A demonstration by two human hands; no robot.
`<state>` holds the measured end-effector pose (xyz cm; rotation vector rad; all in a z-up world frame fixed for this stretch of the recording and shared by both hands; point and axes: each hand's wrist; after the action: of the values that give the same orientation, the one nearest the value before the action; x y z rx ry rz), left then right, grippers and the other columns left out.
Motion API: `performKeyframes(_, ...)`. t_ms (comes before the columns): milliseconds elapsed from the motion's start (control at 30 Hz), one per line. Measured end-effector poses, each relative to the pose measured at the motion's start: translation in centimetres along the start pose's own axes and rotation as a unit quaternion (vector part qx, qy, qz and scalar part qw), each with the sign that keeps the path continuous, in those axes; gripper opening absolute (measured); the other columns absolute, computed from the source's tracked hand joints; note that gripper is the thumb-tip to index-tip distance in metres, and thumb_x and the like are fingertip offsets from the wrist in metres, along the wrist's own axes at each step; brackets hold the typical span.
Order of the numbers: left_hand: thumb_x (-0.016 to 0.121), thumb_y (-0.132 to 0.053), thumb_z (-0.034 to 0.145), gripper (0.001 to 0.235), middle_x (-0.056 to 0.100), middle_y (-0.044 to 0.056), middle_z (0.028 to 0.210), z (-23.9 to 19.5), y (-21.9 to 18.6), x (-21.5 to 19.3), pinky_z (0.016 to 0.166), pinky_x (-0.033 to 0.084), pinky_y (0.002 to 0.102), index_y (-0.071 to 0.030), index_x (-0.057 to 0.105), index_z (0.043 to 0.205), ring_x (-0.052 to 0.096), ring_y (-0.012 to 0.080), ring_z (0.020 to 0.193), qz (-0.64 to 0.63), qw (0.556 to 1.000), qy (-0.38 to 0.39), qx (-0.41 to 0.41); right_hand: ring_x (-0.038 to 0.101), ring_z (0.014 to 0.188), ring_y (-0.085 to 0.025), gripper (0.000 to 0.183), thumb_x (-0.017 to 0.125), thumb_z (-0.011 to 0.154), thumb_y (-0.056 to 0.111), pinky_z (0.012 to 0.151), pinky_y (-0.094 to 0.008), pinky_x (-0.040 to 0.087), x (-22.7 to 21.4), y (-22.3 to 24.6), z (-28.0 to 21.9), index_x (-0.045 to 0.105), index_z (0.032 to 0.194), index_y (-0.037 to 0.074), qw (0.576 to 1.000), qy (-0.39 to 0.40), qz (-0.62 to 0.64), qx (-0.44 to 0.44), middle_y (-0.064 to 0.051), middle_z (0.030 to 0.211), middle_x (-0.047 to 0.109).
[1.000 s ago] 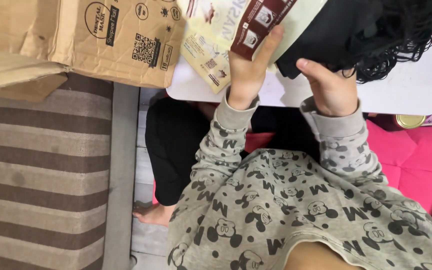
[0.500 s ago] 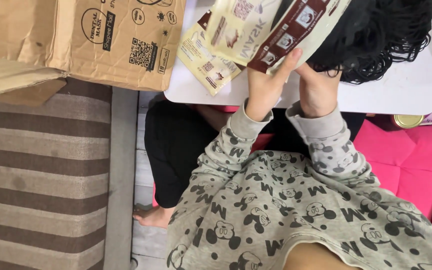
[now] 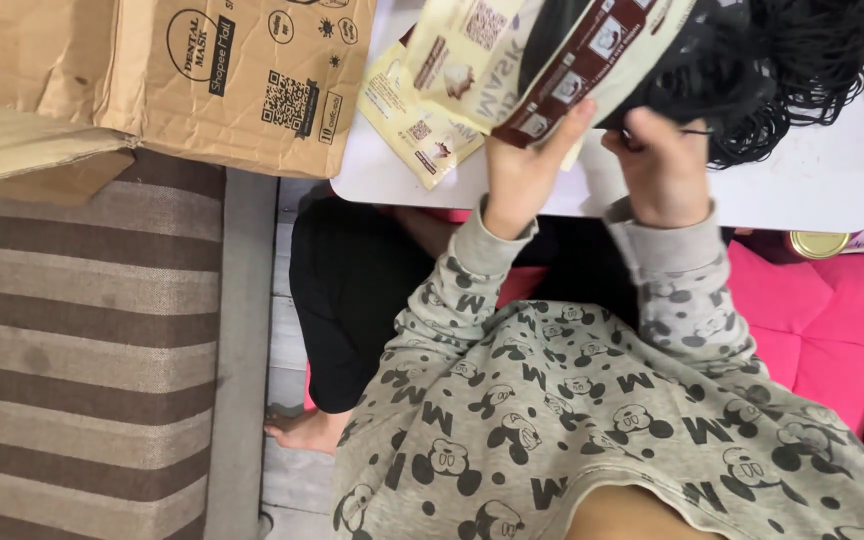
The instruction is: The person handles several black face masks by hand, opening them and placing them into individual packaging envelopes.
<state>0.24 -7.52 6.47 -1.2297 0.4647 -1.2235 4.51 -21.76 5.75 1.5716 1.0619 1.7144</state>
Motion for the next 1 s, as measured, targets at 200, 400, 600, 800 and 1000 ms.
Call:
performKeyframes(200,0.078,-0.018,0.098,0.036,0.070,0.007,0.135,0.3,-0.6,-0.7,0.128,0.050,0.040,-0.010,0.066,0.131,0.066,0.0228,0.134,0.049,0.998,0.046,0.018,0.061,0.083,-0.016,0.027,0.075,0.096,0.006,0.060,-0.025,0.049,-1.2,0.5,0.3,0.058,0.116,0.012,0.998,0.040,-0.051,-0.001,0.000,0.103,0.059)
performKeyframes(400,0.080,-0.012,0.096,0.036,0.071,0.006,0.130,-0.5,1.0,-0.4,0.121,0.056,0.031,-0.008,0.066,0.129,0.070,0.0159,0.126,0.052,0.995,0.067,0.054,0.059,0.081,-0.012,0.031,0.070,0.102,0.002,0.053,-0.018,0.044,1.5,2.2,-1.0,0.060,0.131,0.005,0.993,0.064,-0.092,-0.037,-0.007,0.113,0.068)
performKeyframes(600,0.079,-0.022,0.100,0.048,0.065,0.012,0.137,0.7,1.0,-2.7,0.121,0.060,0.044,-0.010,0.057,0.140,0.063,0.0300,0.134,-0.064,0.992,0.109,-0.017,0.071,0.112,-0.026,0.037,0.069,0.099,0.013,0.083,-0.033,0.068,-2.6,4.0,-0.9,0.060,0.134,0.002,0.984,0.150,-0.044,0.082,-0.015,0.135,0.068)
performKeyframes(800,0.083,-0.017,0.097,0.047,0.069,0.011,0.135,0.8,-0.1,-2.8,0.120,0.055,0.043,-0.008,0.062,0.138,0.066,0.0288,0.130,-0.121,0.988,0.071,-0.067,0.066,0.124,-0.018,0.016,0.064,0.108,0.016,0.117,-0.033,0.059,0.5,4.4,-1.8,0.060,0.118,0.004,0.987,0.132,-0.086,-0.022,-0.006,0.125,0.066)
performKeyframes(1000,0.080,-0.025,0.098,0.047,0.068,0.011,0.134,0.6,-0.3,-1.9,0.120,0.054,0.042,-0.008,0.061,0.138,0.065,0.0298,0.130,-0.089,0.994,0.010,-0.055,0.071,0.096,-0.007,0.029,0.069,0.102,0.005,0.076,-0.015,0.058,1.9,4.0,-2.3,0.065,0.131,0.003,0.992,0.014,-0.125,-0.009,-0.004,0.115,0.074)
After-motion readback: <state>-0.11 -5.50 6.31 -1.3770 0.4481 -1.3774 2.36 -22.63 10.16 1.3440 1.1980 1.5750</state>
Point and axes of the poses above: each hand's wrist, its own z-axis towards the middle knuckle, its own x-axis out of the palm, y = z × x
